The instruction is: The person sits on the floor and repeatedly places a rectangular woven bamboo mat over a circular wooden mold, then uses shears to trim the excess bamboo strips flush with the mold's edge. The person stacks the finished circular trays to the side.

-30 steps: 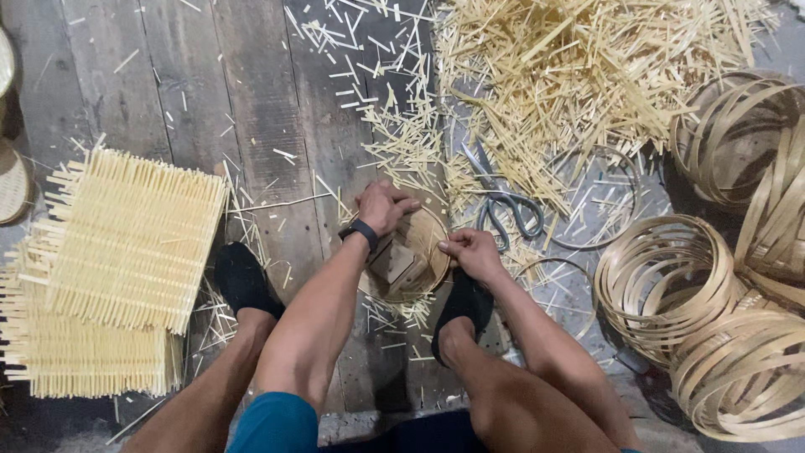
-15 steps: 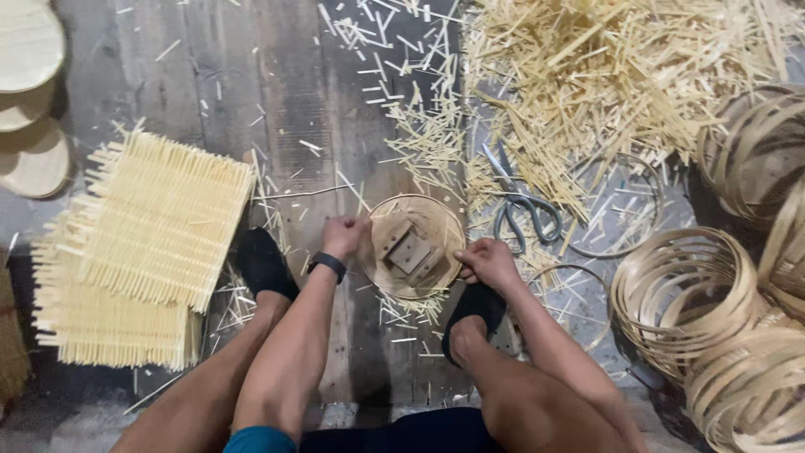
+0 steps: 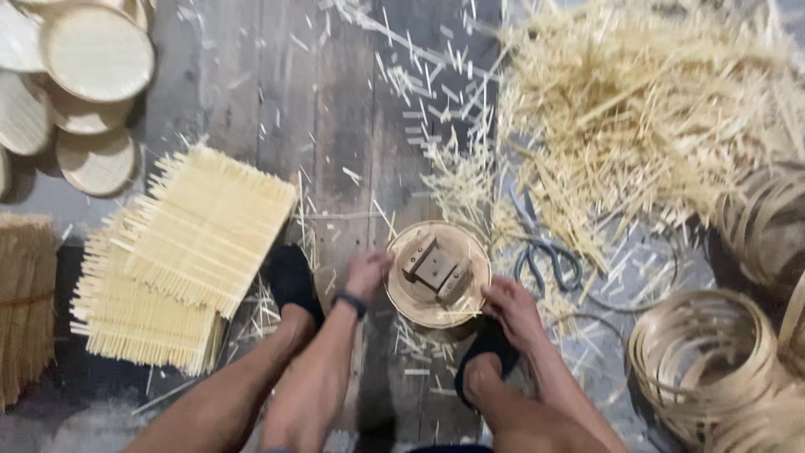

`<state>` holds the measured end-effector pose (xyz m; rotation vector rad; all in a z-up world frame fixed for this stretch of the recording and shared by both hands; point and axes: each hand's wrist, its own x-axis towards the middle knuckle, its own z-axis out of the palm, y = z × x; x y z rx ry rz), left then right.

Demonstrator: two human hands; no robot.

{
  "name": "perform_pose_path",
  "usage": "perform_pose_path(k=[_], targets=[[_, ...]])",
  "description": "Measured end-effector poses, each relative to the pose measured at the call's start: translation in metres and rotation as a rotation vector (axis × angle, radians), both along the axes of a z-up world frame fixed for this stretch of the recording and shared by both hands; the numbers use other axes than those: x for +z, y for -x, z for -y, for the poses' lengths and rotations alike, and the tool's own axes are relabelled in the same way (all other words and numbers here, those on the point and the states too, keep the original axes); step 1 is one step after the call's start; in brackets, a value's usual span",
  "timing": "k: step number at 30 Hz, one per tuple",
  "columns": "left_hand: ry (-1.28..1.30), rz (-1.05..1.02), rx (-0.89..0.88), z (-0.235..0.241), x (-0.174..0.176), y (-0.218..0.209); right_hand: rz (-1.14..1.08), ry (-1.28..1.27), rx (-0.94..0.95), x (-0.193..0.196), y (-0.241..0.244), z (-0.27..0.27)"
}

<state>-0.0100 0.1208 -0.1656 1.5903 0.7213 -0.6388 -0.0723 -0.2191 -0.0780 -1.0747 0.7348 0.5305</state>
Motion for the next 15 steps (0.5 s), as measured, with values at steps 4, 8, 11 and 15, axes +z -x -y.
perform_pose_path(k=[4, 8, 11, 15], targets=[[0.502, -0.192, 0.165, 0.012, 0.008, 0.061, -0.033, -0.017, 0.133, 0.002, 0.003, -0.007], [0.524, -0.155, 0.222, 0.024, 0.007, 0.090, -0.078, 0.169, 0.182, -0.022, 0.008, -0.019], [0.482, -0.163, 0.333, 0.033, 0.007, 0.085, -0.073, 0.203, 0.159, -0.034, 0.009, -0.023], [0.504, -0.187, 0.396, 0.037, 0.012, 0.084, -0.029, 0.206, 0.124, -0.034, 0.017, -0.024]])
